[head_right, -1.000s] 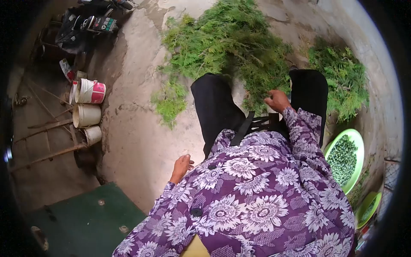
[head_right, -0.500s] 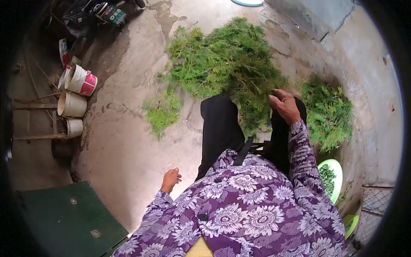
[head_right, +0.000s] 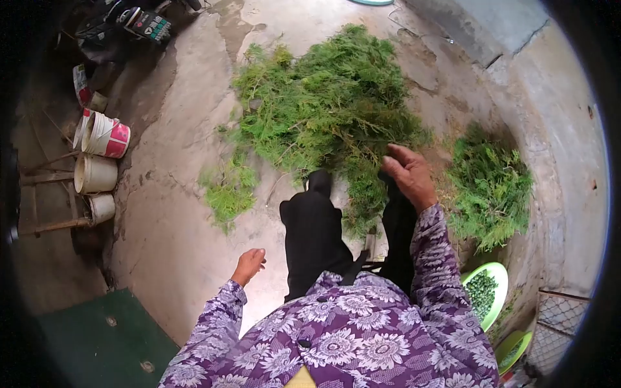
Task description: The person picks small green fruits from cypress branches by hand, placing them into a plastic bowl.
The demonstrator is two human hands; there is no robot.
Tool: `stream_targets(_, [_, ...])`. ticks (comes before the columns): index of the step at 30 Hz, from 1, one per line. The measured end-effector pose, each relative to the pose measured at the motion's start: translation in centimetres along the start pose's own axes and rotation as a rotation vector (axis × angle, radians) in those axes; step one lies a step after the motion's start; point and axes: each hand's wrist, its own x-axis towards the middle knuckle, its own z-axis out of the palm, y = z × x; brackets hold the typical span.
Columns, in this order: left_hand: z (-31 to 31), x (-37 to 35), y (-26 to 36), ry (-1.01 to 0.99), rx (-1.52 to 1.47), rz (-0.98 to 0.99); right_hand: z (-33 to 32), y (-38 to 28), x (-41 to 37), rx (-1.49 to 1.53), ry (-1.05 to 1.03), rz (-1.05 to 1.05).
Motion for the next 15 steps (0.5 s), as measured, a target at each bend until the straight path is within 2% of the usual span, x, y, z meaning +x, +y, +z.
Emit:
stream_targets(1, [-0.3, -2.1, 0.5, -0.012, 0.006, 0.051, 0.5, -1.8, -3.6, -0.078, 0.013, -0.026])
stream_targets(4, [-0.8, 1.5, 3.8, 0.004, 0.018, 0.119, 2.2, -0.8, -4.3, -0.115, -0.003, 0.013])
stream_targets(5, [-1.2, 3.1, 5.9, 0.006, 0.079, 0.180, 2.9, -0.8, -4.7, -0.244, -0.043, -0.045])
stream_targets(8, [-1.4, 9.6, 12.6, 0.089, 0.233, 0.413, 5.1, -3.3, -5.0, -0.571, -0.138, -0.192])
stream_targets(10, [-0.3, 13.9, 17.8, 0.088, 0.118, 0.496, 5.3, -4.0, -4.2, -0.660, -0.195, -0.166])
stream_targets(12, [1.0, 19.1, 21.0, 0.097, 0.182, 0.599, 4.9, -4.3, -3.8, -0.667, -0.180, -0.181])
stream_targets(14, [2.7, 23.8, 22.6, 0.207, 0.190, 0.709, 4.3, -4.3, -3.5, -0.657, -0.154, -0.152])
stream_targets(15, [3.3, 26.1, 22.5, 0.193, 0.193, 0.706, 4.3, -4.4, -3.6, -0.647, -0.128, -0.130])
